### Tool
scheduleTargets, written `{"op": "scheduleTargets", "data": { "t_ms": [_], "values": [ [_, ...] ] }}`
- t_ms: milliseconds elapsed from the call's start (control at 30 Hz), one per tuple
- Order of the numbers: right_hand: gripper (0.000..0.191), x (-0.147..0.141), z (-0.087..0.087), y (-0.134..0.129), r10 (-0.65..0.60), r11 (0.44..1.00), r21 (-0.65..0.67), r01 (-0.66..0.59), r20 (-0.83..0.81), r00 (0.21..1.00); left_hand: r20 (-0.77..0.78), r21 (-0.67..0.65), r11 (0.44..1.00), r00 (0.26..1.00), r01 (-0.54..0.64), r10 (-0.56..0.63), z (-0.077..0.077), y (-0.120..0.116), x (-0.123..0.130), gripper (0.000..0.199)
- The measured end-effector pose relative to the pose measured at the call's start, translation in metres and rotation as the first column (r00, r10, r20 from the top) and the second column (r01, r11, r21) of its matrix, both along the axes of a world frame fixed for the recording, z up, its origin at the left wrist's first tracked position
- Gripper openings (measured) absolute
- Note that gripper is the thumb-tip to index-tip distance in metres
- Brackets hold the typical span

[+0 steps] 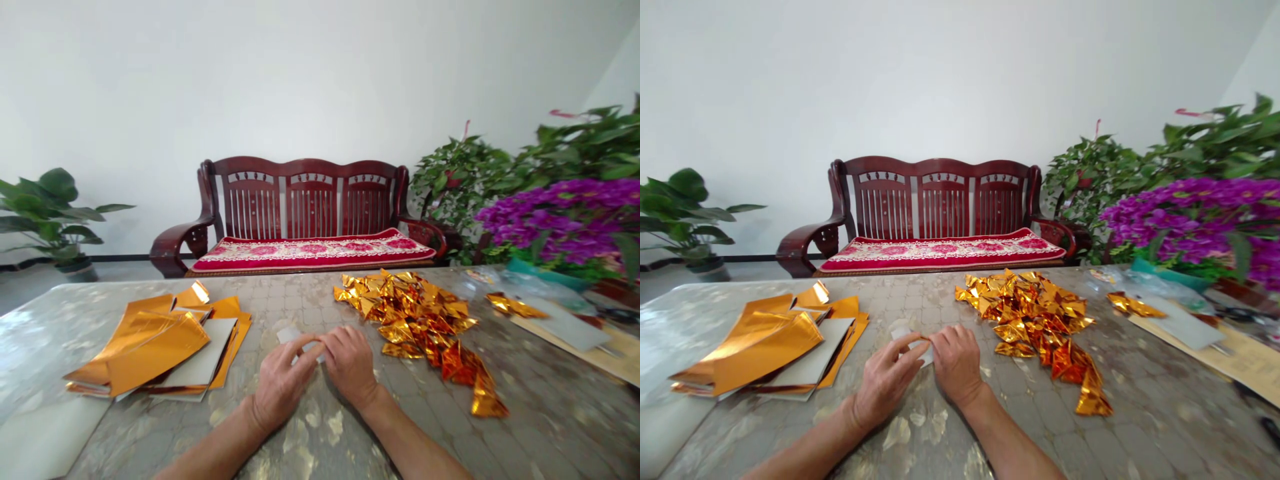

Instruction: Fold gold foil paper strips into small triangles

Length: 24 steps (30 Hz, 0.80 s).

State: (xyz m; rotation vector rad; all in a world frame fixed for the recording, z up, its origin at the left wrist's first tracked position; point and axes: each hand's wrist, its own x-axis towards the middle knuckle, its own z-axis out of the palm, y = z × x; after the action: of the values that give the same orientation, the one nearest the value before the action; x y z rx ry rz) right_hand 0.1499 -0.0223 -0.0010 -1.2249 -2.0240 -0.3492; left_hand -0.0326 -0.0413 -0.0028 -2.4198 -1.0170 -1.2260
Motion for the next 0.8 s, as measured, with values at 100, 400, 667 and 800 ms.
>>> {"op": "scheduleTargets", "data": {
  "t_ms": [100, 400, 667, 800],
  "values": [
    [0.011, 0.001, 0.006, -0.005, 0.038, 0.988, 0.147, -0.044, 0.043, 0.998, 0.039, 0.009, 0.999, 0.998, -0.045, 0.045, 0.002, 0.008, -0.006, 0.030],
    [0.010, 0.006, 0.005, -0.004, 0.052, 0.970, 0.235, -0.069, 0.076, 0.996, 0.089, -0.088, 0.996, 0.996, 0.020, -0.012, -0.002, 0.023, -0.016, 0.018],
    [0.022, 0.015, 0.006, -0.008, 0.103, 0.993, 0.034, -0.109, 0.155, 0.983, 0.020, -0.048, 0.998, 0.999, 0.032, -0.031, 0.000, 0.017, -0.018, 0.019],
    [0.028, 0.022, 0.010, -0.014, 0.126, 0.992, -0.004, -0.126, 0.091, 0.988, 0.093, 0.034, 0.994, 0.990, 0.099, -0.102, -0.001, 0.019, -0.022, 0.023]
  ]
}}
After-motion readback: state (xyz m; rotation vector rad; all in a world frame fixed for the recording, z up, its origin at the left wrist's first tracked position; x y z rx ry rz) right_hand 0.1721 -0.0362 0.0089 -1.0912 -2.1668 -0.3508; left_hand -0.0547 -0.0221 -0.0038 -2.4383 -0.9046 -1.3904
